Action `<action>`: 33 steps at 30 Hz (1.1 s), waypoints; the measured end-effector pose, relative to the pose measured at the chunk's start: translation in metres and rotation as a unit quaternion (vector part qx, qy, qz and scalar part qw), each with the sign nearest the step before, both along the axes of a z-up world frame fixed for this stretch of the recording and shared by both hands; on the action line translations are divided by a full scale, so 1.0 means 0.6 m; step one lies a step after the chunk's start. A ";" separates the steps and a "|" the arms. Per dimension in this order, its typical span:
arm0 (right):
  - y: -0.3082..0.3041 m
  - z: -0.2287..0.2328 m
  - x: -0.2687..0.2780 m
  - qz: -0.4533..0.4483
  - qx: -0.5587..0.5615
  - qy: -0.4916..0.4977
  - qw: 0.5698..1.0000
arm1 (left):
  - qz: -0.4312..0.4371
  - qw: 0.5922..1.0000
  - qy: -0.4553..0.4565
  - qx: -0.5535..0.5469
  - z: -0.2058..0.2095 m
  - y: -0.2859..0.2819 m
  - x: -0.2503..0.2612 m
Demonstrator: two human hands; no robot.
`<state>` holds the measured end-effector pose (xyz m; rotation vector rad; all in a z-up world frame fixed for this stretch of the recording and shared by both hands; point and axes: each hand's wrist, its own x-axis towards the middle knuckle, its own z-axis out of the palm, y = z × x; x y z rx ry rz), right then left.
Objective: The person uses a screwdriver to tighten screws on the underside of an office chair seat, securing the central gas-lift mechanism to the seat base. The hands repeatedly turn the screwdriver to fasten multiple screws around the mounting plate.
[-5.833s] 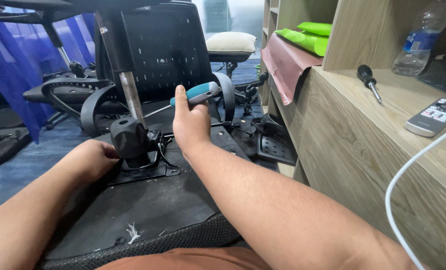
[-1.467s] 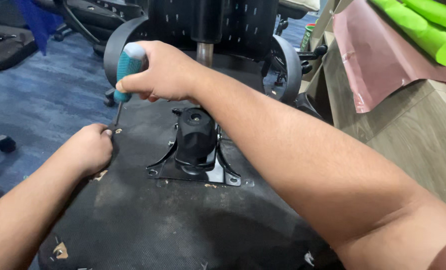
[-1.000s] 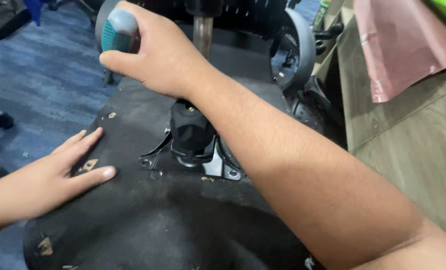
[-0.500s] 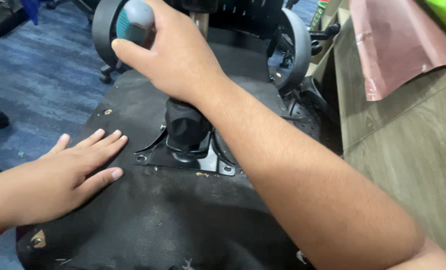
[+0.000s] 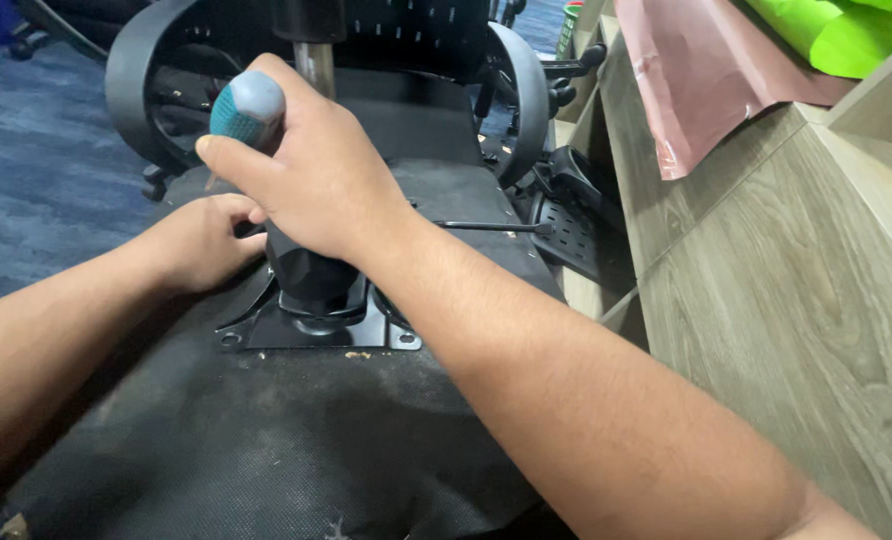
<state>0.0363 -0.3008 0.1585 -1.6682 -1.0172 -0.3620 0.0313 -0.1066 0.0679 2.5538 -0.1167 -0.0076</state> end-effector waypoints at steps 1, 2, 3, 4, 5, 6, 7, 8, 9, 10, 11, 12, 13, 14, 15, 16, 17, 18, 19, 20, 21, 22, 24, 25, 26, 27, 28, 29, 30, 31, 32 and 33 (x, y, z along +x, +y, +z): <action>0.000 -0.003 -0.002 0.011 -0.002 0.036 0.999 | 0.006 0.999 0.012 -0.033 -0.005 -0.002 0.006; 0.000 -0.005 -0.003 0.021 -0.004 0.071 0.997 | 0.003 0.999 0.006 -0.044 -0.007 -0.004 0.007; -0.002 -0.005 -0.002 0.032 -0.007 0.105 0.994 | 0.000 0.998 -0.001 -0.056 -0.008 -0.005 0.004; -0.003 -0.006 -0.001 0.026 -0.011 0.100 0.995 | -0.003 0.998 -0.006 -0.065 -0.007 -0.006 0.000; -0.005 -0.007 0.000 0.020 -0.015 0.095 0.995 | 0.015 0.999 -0.002 -0.043 -0.004 -0.009 0.000; -0.004 -0.008 0.000 0.018 -0.019 0.091 0.996 | 0.036 0.999 0.003 -0.021 -0.001 -0.012 -0.004; -0.003 -0.009 0.001 0.007 -0.010 0.072 0.997 | 0.058 0.998 0.008 0.002 0.004 -0.014 -0.008; -0.002 -0.009 0.002 0.000 -0.004 0.051 0.999 | 0.064 0.998 -0.002 0.001 0.008 -0.016 -0.014; 0.000 -0.009 0.003 -0.007 0.003 0.030 1.000 | 0.070 0.997 -0.011 0.000 0.013 -0.018 -0.019; 0.000 -0.008 0.004 -0.004 -0.006 0.038 0.999 | 0.076 0.997 -0.022 -0.002 0.019 -0.021 -0.024; -0.001 -0.007 0.004 -0.001 -0.015 0.046 0.999 | 0.089 0.996 0.006 -0.007 0.025 -0.023 -0.030; -0.001 -0.006 0.005 0.000 -0.022 0.053 0.998 | 0.099 0.994 0.032 -0.010 0.032 -0.024 -0.035; -0.001 -0.004 0.004 0.006 -0.022 0.060 0.998 | 0.109 0.992 0.059 -0.014 0.038 -0.025 -0.039; -0.001 -0.003 0.003 0.010 -0.020 0.067 0.998 | 0.091 0.994 0.051 -0.012 0.043 -0.027 -0.042; -0.001 -0.002 0.001 0.015 -0.017 0.073 0.997 | 0.074 0.996 0.044 -0.010 0.047 -0.028 -0.045; -0.002 -0.001 0.000 0.024 -0.018 0.092 0.995 | 0.055 0.998 0.038 -0.009 0.049 -0.029 -0.047; -0.002 0.000 -0.002 0.034 -0.019 0.110 0.993 | 0.047 0.998 0.034 0.009 0.051 -0.029 -0.049; -0.004 0.001 -0.002 0.044 -0.022 0.129 0.990 | 0.040 0.998 0.030 0.026 0.052 -0.030 -0.051; -0.006 0.003 -0.002 0.032 -0.032 0.112 0.993 | 0.032 0.998 0.026 0.042 0.053 -0.031 -0.051; -0.006 0.004 -0.003 0.022 -0.043 0.095 0.994 | 0.026 0.998 0.030 0.044 0.054 -0.030 -0.052; -0.005 0.006 -0.004 0.012 -0.054 0.078 0.995 | 0.020 0.998 0.033 0.046 0.056 -0.029 -0.053; -0.005 0.007 -0.004 0.024 -0.053 0.095 0.994 | 0.015 0.998 0.038 0.048 0.057 -0.027 -0.056; -0.005 0.010 -0.005 0.045 -0.051 0.130 0.989 | 0.036 0.996 0.047 0.066 0.059 -0.024 -0.064; -0.004 0.011 -0.005 0.047 -0.052 0.128 0.989 | 0.046 0.995 0.051 0.075 0.060 -0.023 -0.069; -0.005 0.012 -0.006 0.047 -0.053 0.125 0.990 | 0.046 0.996 0.041 0.068 0.061 -0.022 -0.074; -0.005 0.012 -0.006 0.047 -0.053 0.122 0.990 | 0.045 0.997 0.030 0.060 0.061 -0.021 -0.079; -0.006 0.013 -0.007 0.046 -0.057 0.121 0.990 | 0.046 0.997 0.020 0.053 0.061 -0.020 -0.085; -0.006 0.014 -0.008 0.045 -0.060 0.120 0.990 | 0.048 0.998 0.007 0.033 0.062 -0.018 -0.091; -0.006 0.015 -0.009 0.044 -0.064 0.118 0.990 | 0.051 0.999 -0.007 0.012 0.063 -0.016 -0.097; -0.007 0.016 -0.009 0.042 -0.069 0.116 0.990 | 0.054 0.998 -0.020 -0.008 0.064 -0.013 -0.102; -0.008 0.017 -0.009 0.039 -0.073 0.114 0.990 | 0.090 0.995 -0.026 -0.017 0.065 -0.010 -0.107; -0.009 0.018 -0.010 0.036 -0.078 0.112 0.990 | 0.126 0.991 -0.032 -0.026 0.066 -0.006 -0.113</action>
